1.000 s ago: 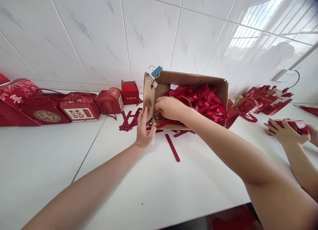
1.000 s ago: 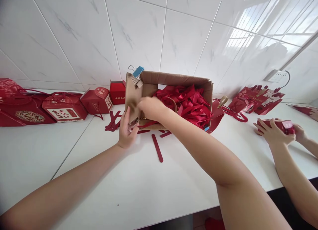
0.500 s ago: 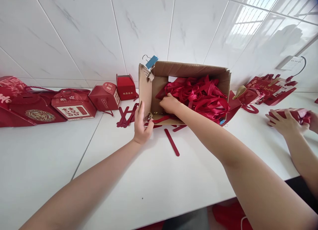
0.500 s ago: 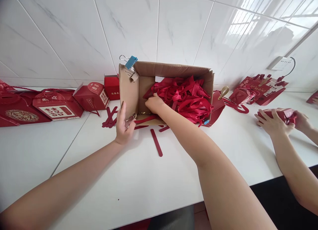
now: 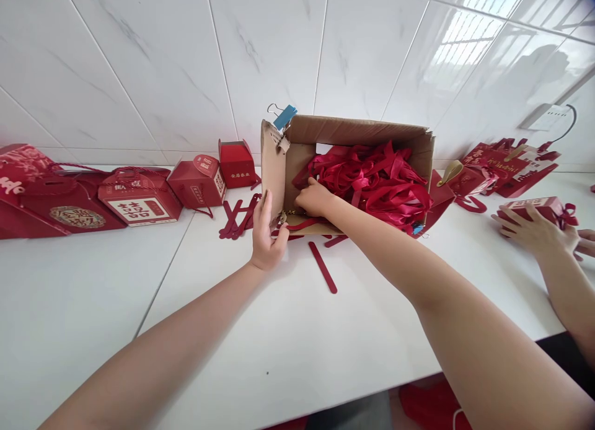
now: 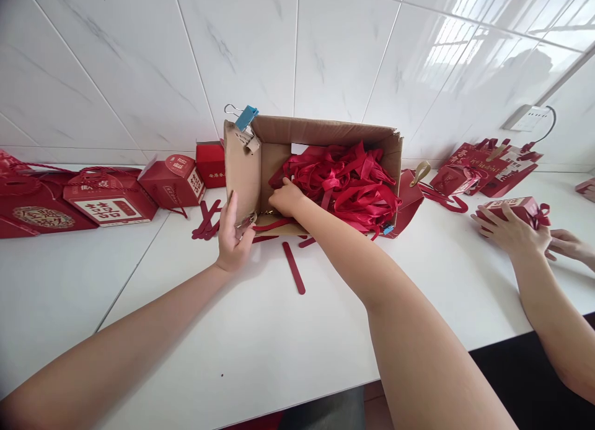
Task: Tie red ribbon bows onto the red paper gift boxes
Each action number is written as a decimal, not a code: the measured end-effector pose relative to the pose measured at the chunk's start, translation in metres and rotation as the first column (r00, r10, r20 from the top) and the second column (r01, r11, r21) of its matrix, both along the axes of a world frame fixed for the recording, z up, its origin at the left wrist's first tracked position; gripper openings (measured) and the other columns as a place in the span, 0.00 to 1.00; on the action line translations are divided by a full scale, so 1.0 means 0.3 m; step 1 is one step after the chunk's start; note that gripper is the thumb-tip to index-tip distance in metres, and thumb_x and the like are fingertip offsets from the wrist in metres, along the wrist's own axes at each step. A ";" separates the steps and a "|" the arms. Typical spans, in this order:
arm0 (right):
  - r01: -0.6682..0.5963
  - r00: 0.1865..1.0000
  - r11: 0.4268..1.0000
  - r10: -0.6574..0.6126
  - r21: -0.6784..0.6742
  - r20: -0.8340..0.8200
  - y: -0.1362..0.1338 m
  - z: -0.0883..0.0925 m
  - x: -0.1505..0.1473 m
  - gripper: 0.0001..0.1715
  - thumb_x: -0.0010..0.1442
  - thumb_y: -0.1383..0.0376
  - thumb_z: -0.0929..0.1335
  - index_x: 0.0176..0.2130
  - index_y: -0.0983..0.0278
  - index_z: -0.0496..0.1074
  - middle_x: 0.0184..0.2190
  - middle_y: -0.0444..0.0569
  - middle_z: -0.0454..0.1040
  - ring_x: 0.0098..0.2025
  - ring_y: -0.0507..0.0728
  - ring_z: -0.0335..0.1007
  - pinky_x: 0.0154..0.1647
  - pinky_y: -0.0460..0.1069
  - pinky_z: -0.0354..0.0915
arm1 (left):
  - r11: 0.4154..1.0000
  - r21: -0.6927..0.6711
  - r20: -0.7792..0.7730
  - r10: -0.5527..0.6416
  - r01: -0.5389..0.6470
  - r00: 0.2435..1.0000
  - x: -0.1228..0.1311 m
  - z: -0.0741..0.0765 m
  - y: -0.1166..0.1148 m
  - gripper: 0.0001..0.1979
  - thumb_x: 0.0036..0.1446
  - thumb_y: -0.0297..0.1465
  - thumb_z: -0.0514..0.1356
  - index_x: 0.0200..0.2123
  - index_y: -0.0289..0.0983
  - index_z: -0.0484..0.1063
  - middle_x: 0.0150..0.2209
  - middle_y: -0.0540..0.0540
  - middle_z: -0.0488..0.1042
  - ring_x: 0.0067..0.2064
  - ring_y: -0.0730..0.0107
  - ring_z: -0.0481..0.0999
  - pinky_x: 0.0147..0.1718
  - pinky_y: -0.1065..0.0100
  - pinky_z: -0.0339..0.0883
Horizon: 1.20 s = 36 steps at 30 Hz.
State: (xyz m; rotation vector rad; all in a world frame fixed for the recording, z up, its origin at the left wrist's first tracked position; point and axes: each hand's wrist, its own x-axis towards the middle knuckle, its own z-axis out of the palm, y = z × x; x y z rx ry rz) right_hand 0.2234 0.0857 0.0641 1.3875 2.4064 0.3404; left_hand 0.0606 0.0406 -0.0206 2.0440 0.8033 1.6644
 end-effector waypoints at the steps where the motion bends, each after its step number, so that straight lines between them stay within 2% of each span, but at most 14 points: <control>1: -0.004 1.000 1.000 0.004 0.000 -0.001 0.000 -0.002 0.000 0.15 0.58 0.73 0.64 0.41 0.66 0.78 0.39 0.58 0.79 0.45 0.63 0.75 0.53 0.58 0.47 | 1.000 -0.011 0.004 -0.006 0.006 1.000 0.000 0.000 -0.001 0.38 0.56 0.23 0.54 0.68 0.47 0.48 0.68 0.45 0.52 0.68 0.52 0.52 0.60 0.54 0.62; 5: -0.009 0.999 1.000 0.009 0.000 -0.045 -0.007 0.004 0.003 0.12 0.56 0.72 0.66 0.39 0.68 0.78 0.40 0.60 0.79 0.44 0.63 0.74 0.53 0.59 0.48 | 0.999 -0.031 0.017 -0.027 0.028 0.999 0.000 0.001 -0.001 0.37 0.56 0.23 0.53 0.68 0.47 0.48 0.68 0.45 0.50 0.68 0.51 0.50 0.55 0.58 0.68; 10: -0.020 0.984 1.000 0.022 0.012 -0.178 -0.006 0.013 -0.013 0.15 0.58 0.73 0.64 0.42 0.67 0.77 0.47 0.59 0.76 0.51 0.62 0.71 0.52 0.55 0.55 | 1.000 0.024 -0.007 0.007 -0.007 1.000 -0.002 -0.002 0.006 0.37 0.56 0.24 0.53 0.68 0.46 0.48 0.68 0.45 0.51 0.68 0.52 0.50 0.63 0.53 0.57; 13: 0.015 0.970 1.000 -0.020 -0.019 -0.242 0.006 -0.001 -0.037 0.16 0.58 0.74 0.63 0.44 0.68 0.76 0.47 0.60 0.77 0.47 0.60 0.74 0.44 0.51 0.61 | 1.000 0.026 -0.009 0.011 -0.011 1.000 -0.003 -0.004 0.009 0.37 0.56 0.24 0.53 0.68 0.46 0.48 0.68 0.45 0.52 0.68 0.53 0.52 0.64 0.53 0.55; 16: 0.094 0.948 0.994 -0.105 -0.050 -0.302 0.014 -0.020 -0.060 0.18 0.56 0.74 0.65 0.44 0.67 0.77 0.43 0.60 0.78 0.40 0.56 0.76 0.37 0.47 0.63 | 1.000 0.018 -0.011 0.014 -0.014 1.000 -0.003 -0.005 0.010 0.37 0.56 0.24 0.53 0.68 0.46 0.48 0.67 0.45 0.53 0.67 0.53 0.54 0.63 0.53 0.56; 21: 0.183 0.901 0.980 -0.200 -0.082 -0.384 0.016 -0.036 -0.077 0.17 0.55 0.73 0.64 0.38 0.63 0.79 0.40 0.58 0.80 0.41 0.53 0.77 0.35 0.45 0.61 | 1.000 0.019 -0.016 0.022 -0.021 1.000 -0.003 -0.003 0.013 0.36 0.56 0.24 0.53 0.67 0.45 0.49 0.66 0.43 0.55 0.66 0.53 0.56 0.63 0.52 0.56; 23: 0.200 0.885 0.975 -0.222 -0.095 -0.410 0.018 -0.035 -0.082 0.16 0.56 0.69 0.63 0.34 0.65 0.80 0.40 0.60 0.79 0.42 0.53 0.77 0.36 0.45 0.61 | 1.000 0.021 -0.016 0.018 -0.018 1.000 -0.002 -0.003 0.014 0.36 0.56 0.25 0.53 0.67 0.45 0.49 0.66 0.43 0.55 0.66 0.53 0.56 0.63 0.52 0.56; 27: 0.249 0.852 0.962 -0.271 -0.109 -0.447 0.020 -0.037 -0.096 0.20 0.59 0.61 0.62 0.27 0.66 0.79 0.38 0.62 0.79 0.43 0.56 0.77 0.38 0.47 0.62 | 1.000 0.022 -0.016 0.009 -0.009 1.000 -0.003 -0.001 0.013 0.37 0.56 0.24 0.53 0.68 0.45 0.49 0.66 0.43 0.54 0.66 0.53 0.55 0.63 0.51 0.56; 29: 0.284 0.836 0.953 -0.301 -0.108 -0.458 0.019 -0.045 -0.104 0.18 0.61 0.61 0.64 0.30 0.66 0.79 0.41 0.62 0.79 0.45 0.58 0.76 0.40 0.47 0.63 | 1.000 0.022 -0.021 0.010 -0.010 1.000 -0.004 -0.001 0.011 0.37 0.55 0.23 0.52 0.68 0.45 0.49 0.67 0.44 0.54 0.67 0.53 0.54 0.63 0.52 0.56; 32: 0.329 0.815 0.935 -0.352 -0.134 -0.460 0.023 -0.064 -0.111 0.14 0.63 0.60 0.66 0.42 0.67 0.75 0.46 0.56 0.76 0.46 0.58 0.74 0.44 0.49 0.67 | 1.000 0.021 -0.032 0.015 -0.014 0.999 -0.005 -0.003 0.010 0.37 0.54 0.23 0.52 0.67 0.46 0.50 0.67 0.44 0.53 0.68 0.53 0.53 0.64 0.53 0.55; 34: 0.343 0.806 0.924 -0.383 -0.171 -0.452 0.029 -0.075 -0.110 0.18 0.64 0.59 0.66 0.50 0.66 0.70 0.48 0.53 0.72 0.47 0.57 0.72 0.46 0.55 0.70 | 1.000 0.013 -0.032 0.014 -0.014 0.999 -0.005 -0.005 0.011 0.38 0.53 0.23 0.52 0.67 0.46 0.50 0.67 0.44 0.53 0.68 0.52 0.53 0.64 0.53 0.54; 36: 0.346 0.800 0.917 -0.399 -0.201 -0.447 0.036 -0.081 -0.106 0.20 0.64 0.59 0.67 0.53 0.65 0.67 0.50 0.52 0.70 0.48 0.57 0.70 0.47 0.57 0.70 | 1.000 0.008 -0.030 0.009 -0.009 1.000 -0.004 -0.008 0.013 0.38 0.53 0.23 0.52 0.67 0.46 0.50 0.67 0.44 0.53 0.68 0.52 0.53 0.64 0.52 0.54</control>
